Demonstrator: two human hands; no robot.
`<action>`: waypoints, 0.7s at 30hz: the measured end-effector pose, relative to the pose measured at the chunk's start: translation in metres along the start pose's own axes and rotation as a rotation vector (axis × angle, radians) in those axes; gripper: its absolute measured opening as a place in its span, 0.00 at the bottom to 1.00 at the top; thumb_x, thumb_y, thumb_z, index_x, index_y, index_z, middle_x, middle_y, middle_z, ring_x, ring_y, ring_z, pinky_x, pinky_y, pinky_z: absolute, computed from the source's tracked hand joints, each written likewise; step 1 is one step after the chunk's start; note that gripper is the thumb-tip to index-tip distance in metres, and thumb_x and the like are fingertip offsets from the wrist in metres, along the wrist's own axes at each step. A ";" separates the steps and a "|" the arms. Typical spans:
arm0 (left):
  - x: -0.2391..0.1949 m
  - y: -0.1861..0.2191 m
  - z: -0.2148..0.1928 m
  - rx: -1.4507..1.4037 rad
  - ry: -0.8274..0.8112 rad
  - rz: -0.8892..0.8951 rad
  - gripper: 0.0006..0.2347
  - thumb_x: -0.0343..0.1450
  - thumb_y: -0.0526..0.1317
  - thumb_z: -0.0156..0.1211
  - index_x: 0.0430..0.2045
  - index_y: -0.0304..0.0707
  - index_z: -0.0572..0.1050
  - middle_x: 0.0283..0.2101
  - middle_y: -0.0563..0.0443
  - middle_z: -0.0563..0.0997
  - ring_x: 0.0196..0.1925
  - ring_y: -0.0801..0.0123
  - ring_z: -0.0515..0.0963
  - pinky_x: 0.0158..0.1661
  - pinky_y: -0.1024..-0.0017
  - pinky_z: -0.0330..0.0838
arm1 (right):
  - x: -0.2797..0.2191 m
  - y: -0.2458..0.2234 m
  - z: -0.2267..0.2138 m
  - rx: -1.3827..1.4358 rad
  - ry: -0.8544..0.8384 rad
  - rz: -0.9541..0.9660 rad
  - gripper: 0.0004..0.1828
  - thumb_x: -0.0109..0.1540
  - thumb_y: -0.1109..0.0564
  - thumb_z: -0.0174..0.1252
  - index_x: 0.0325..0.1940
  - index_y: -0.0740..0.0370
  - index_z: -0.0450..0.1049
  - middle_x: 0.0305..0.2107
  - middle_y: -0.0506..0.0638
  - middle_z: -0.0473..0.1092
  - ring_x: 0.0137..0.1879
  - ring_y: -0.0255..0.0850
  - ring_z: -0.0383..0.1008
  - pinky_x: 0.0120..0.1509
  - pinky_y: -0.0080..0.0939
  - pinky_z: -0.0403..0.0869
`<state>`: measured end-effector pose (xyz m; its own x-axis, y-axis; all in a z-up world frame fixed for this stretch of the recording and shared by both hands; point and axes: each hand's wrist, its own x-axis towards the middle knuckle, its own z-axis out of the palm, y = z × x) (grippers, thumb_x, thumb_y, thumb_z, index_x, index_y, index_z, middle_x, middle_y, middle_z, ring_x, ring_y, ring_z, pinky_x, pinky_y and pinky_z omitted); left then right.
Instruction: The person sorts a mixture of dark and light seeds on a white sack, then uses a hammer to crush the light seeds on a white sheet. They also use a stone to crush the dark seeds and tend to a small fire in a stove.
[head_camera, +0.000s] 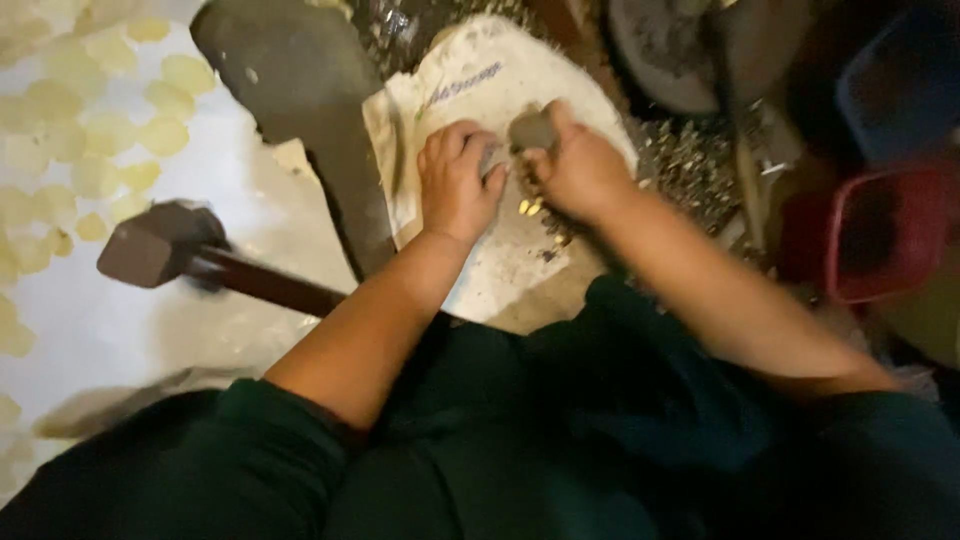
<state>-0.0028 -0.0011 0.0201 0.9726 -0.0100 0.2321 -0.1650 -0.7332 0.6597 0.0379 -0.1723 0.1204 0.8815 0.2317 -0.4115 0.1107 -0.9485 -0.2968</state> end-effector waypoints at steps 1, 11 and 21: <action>0.000 -0.001 0.003 0.003 0.009 -0.015 0.13 0.63 0.44 0.74 0.39 0.55 0.78 0.48 0.57 0.74 0.58 0.56 0.71 0.57 0.55 0.65 | -0.009 -0.014 -0.001 -0.127 0.014 -0.040 0.27 0.68 0.45 0.55 0.66 0.52 0.56 0.46 0.70 0.72 0.48 0.70 0.78 0.52 0.68 0.76; -0.001 -0.008 -0.013 -0.130 -0.097 0.065 0.11 0.69 0.38 0.64 0.44 0.50 0.80 0.55 0.53 0.73 0.60 0.50 0.68 0.56 0.47 0.62 | 0.008 0.038 -0.019 -0.245 0.118 -0.230 0.38 0.69 0.47 0.54 0.81 0.41 0.46 0.73 0.64 0.51 0.70 0.65 0.59 0.66 0.84 0.54; 0.014 -0.015 0.016 0.334 -0.046 0.458 0.03 0.72 0.41 0.58 0.30 0.56 0.78 0.36 0.58 0.80 0.46 0.64 0.76 0.52 0.57 0.65 | -0.011 0.049 0.071 -0.162 0.285 -0.281 0.14 0.62 0.56 0.57 0.50 0.61 0.74 0.39 0.58 0.73 0.43 0.58 0.80 0.44 0.55 0.79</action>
<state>0.0163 -0.0008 0.0023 0.8215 -0.4017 0.4048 -0.5181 -0.8222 0.2356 0.0005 -0.2056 0.0494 0.8956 0.4389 -0.0727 0.4157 -0.8838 -0.2146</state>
